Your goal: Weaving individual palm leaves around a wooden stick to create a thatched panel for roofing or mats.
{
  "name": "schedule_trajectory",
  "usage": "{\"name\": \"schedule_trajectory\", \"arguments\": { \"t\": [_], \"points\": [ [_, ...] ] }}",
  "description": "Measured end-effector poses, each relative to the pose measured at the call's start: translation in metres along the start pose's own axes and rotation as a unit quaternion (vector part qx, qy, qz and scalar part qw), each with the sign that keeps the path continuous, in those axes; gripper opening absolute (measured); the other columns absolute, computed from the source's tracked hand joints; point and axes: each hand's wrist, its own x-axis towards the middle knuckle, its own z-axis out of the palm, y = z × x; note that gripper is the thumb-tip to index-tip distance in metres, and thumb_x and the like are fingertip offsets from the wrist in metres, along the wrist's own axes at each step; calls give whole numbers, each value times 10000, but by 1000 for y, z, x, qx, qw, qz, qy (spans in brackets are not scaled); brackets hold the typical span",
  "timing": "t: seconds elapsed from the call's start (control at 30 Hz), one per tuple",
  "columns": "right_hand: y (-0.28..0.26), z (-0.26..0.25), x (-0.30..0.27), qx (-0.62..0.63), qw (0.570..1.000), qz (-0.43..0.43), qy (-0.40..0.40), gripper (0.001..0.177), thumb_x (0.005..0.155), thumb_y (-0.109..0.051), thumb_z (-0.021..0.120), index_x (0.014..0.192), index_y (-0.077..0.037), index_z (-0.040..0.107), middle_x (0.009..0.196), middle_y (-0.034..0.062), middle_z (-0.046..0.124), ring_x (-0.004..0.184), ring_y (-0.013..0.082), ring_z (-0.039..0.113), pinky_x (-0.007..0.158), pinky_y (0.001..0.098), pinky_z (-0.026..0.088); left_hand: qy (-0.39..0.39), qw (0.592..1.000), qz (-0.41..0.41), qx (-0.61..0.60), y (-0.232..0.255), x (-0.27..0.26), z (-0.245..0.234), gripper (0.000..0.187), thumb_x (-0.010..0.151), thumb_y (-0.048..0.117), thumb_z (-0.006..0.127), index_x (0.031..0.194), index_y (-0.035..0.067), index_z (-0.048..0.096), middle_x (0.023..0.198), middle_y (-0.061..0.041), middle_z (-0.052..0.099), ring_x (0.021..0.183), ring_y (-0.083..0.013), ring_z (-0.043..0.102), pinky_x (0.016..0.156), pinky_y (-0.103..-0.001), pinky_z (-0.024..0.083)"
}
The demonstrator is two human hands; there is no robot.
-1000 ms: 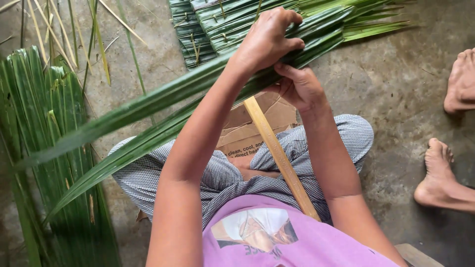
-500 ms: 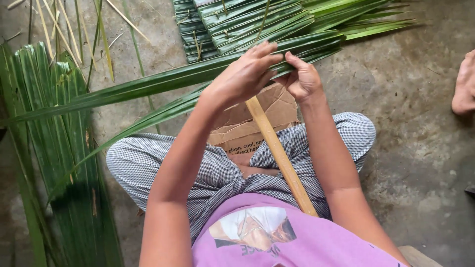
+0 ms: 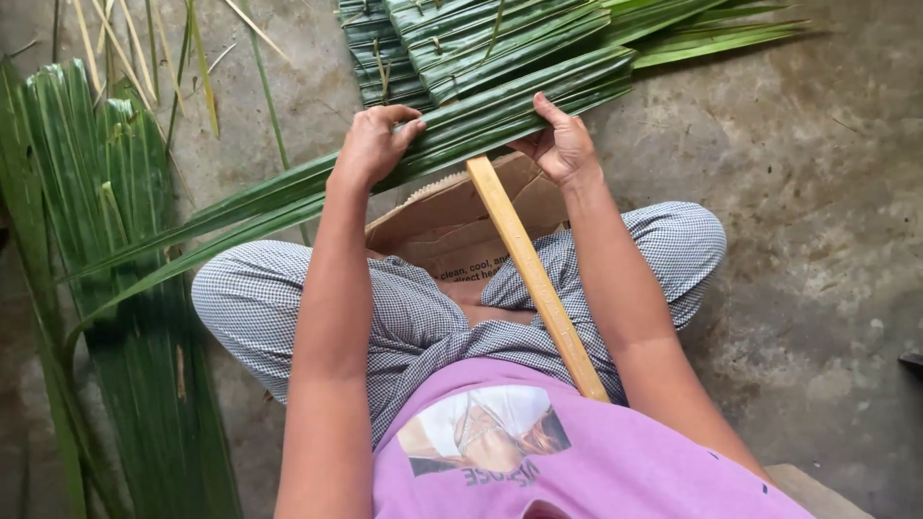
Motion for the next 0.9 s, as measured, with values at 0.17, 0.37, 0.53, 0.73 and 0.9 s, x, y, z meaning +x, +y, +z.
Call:
{"name": "schedule_trajectory", "arguments": {
  "t": [0.17,0.37,0.53,0.73,0.9],
  "points": [
    [-8,4,-9,-8,999,8,-42,284,953,-224,705,1169,-45,665,1089,144,749,948,278,753,824,450,660,-16,998,-49,-22,-18,-8,-4,295,896,298,735,1039,44,783,920,-144,746,776,-268,689,739,-405,567],
    [-18,-20,-10,-3,976,-114,188,989,703,-405,759,1486,38,347,1019,160,517,771,247,609,644,395,604,-13,996,-84,-38,-12,-16,-12,285,893,294,746,1026,45,787,837,-109,742,725,-207,670,680,-366,567],
    [-14,-11,-29,-492,674,-501,229,287,829,-26,712,1106,-99,708,1371,142,560,1325,310,523,1158,438,399,-17,996,-74,-53,-15,-12,-8,265,878,280,764,999,46,787,808,-94,735,693,-192,658,666,-357,562],
    [2,-9,-22,-696,545,-442,149,254,813,-212,936,1046,-257,844,1526,72,501,1514,351,208,1226,607,-55,-32,994,-86,-61,-14,-11,-11,264,884,283,763,1002,48,787,791,-85,727,657,-175,646,627,-342,555],
    [-2,-5,-16,-701,533,-457,123,134,843,-171,923,879,-234,810,1476,18,541,1512,326,236,1244,594,-59,-47,992,-97,-68,-17,-7,-10,269,892,298,764,1004,55,785,803,-92,727,672,-176,656,632,-343,558]
  ]
}}
